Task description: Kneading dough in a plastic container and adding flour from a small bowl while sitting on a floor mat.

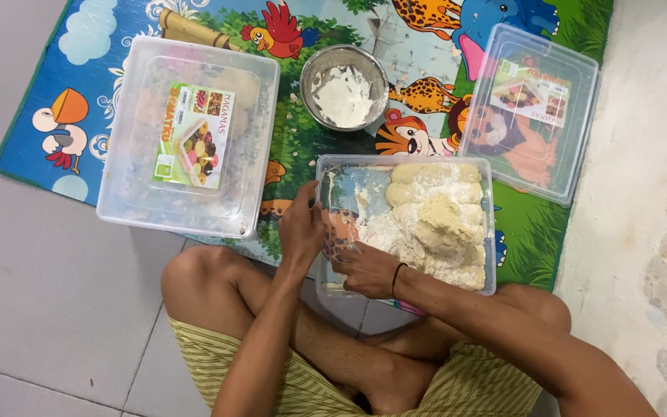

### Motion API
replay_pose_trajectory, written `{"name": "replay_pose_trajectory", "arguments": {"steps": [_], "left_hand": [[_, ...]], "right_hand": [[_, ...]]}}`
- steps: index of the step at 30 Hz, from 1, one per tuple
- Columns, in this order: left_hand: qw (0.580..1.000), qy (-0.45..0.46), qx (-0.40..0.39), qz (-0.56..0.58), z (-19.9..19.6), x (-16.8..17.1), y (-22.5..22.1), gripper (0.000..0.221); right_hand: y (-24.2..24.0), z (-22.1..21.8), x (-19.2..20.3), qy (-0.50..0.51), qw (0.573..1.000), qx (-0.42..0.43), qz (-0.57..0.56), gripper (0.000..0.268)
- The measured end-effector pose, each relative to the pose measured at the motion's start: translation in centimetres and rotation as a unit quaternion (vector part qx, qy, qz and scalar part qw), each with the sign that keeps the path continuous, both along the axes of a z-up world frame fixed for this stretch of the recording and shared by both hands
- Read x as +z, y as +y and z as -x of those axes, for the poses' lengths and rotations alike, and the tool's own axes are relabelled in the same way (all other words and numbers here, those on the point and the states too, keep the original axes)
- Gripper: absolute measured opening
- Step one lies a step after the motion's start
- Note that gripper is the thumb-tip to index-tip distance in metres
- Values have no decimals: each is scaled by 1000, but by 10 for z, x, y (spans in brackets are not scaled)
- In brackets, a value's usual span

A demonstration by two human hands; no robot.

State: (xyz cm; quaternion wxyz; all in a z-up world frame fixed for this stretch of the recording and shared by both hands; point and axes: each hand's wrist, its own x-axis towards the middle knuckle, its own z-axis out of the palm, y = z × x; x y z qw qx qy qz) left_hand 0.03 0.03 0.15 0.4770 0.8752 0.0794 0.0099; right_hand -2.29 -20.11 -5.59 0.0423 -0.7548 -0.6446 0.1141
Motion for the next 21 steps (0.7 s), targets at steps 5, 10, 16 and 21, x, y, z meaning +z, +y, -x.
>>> {"name": "replay_pose_trajectory", "arguments": {"steps": [5, 10, 16, 21], "left_hand": [[1000, -12, 4, 3, 0, 0, -1, 38], [1000, -5, 7, 3, 1, -1, -1, 39], [1000, 4, 2, 0, 9, -6, -5, 39], [1000, -9, -1, -6, 0, 2, -1, 38]], "right_hand": [[5, 4, -14, -31, 999, 23, -12, 15], [7, 5, -10, -53, 998, 23, -26, 18], [-16, -14, 56, 77, 980, -134, -126, 15], [-57, -25, 88, 205, 879, -364, -228, 10]]}}
